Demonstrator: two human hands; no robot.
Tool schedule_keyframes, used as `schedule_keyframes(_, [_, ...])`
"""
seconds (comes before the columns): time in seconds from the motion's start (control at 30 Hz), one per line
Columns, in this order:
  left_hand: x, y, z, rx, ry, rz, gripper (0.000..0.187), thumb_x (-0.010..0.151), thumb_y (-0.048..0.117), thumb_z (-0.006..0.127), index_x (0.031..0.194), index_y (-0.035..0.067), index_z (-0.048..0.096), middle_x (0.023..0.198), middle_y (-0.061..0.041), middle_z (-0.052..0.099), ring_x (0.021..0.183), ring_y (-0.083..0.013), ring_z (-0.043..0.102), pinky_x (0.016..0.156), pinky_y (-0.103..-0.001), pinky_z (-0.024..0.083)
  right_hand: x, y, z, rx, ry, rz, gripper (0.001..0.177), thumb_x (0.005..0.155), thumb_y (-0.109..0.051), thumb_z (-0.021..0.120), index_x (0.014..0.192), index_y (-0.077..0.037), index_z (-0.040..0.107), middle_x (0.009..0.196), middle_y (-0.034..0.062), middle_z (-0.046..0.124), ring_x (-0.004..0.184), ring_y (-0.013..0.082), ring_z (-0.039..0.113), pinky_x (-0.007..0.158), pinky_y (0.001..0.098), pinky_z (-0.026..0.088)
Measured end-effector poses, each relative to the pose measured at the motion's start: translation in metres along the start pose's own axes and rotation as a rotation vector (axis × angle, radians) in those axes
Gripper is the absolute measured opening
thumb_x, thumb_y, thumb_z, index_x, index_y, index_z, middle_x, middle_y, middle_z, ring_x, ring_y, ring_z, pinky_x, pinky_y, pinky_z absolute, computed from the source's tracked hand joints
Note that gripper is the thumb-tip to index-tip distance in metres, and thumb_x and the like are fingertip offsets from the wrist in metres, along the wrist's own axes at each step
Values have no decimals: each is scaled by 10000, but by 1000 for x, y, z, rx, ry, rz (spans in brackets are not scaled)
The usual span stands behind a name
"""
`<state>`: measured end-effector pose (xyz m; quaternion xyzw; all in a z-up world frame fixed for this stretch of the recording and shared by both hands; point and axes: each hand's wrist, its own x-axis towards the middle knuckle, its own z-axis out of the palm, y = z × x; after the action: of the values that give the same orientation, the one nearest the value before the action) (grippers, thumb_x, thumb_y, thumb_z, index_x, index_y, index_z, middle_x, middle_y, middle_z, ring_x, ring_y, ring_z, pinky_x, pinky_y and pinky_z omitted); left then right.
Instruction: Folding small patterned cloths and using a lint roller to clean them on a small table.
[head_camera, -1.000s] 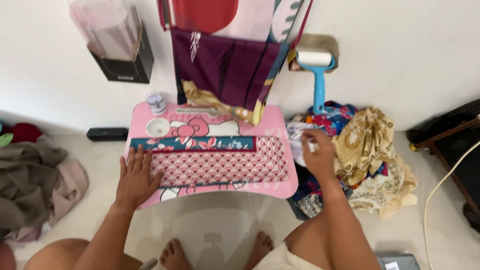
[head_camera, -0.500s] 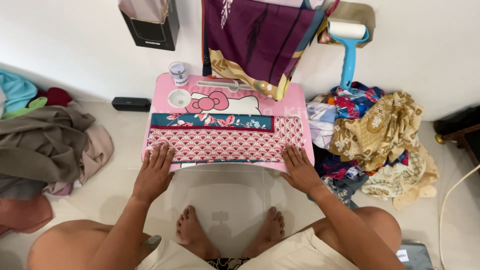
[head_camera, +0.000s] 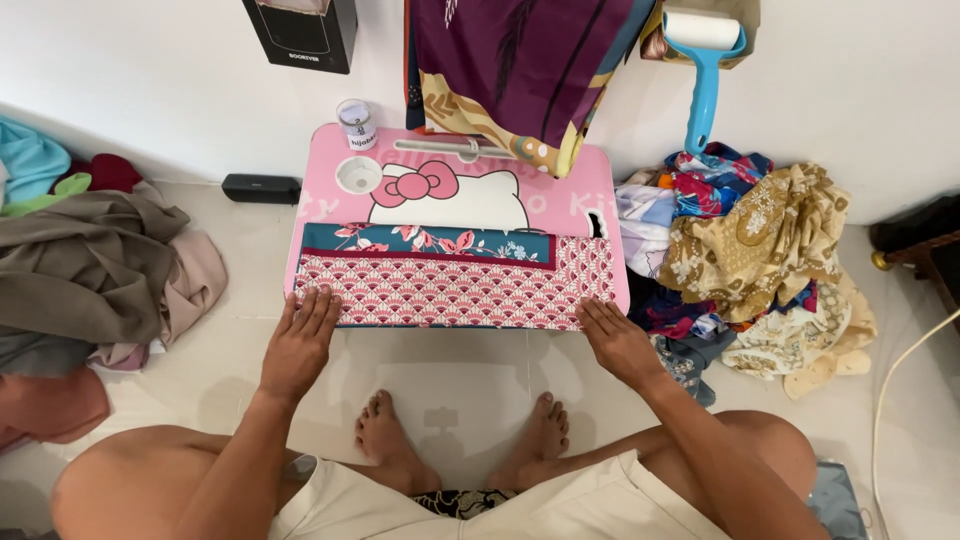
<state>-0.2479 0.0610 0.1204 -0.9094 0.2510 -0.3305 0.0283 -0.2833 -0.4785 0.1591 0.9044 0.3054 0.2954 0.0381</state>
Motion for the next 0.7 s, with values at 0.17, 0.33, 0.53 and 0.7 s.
schedule_keyframes(0.17, [2, -6, -20, -2, 4, -4, 427, 929, 47, 585, 1338, 120, 686, 1403, -125, 677, 1383, -298, 591, 1246, -482, 395, -2, -1, -12, -32, -37, -79, 285, 978, -137, 586, 1234, -80, 699, 1309, 135, 710, 1217, 274, 680, 1101, 404, 502])
schedule_keyframes(0.33, [-7, -13, -16, -35, -3, -13, 429, 898, 28, 602, 1301, 135, 707, 1369, -96, 700, 1354, -260, 616, 1250, -463, 394, -1, 3, -24, -59, -76, -122, 332, 975, -116, 540, 1280, -66, 663, 1348, 146, 683, 1241, 272, 662, 1114, 401, 489])
schedule_keyframes(0.53, [-9, -17, -13, -96, -31, -45, 421, 882, 30, 611, 1271, 151, 719, 1349, -74, 710, 1334, -236, 626, 1263, -458, 386, 4, 4, -33, 10, -110, -26, 318, 957, -115, 580, 1259, -92, 678, 1233, 109, 730, 1105, 250, 720, 1070, 415, 526])
schedule_keyframes(0.7, [0, -19, -29, -170, -140, -113, 373, 921, 48, 608, 1232, 202, 744, 1353, -8, 708, 1334, -191, 623, 1281, -476, 339, 7, 10, -39, 116, -78, 63, 317, 946, -76, 595, 1249, -73, 687, 1153, 121, 740, 1028, 273, 737, 1052, 414, 551])
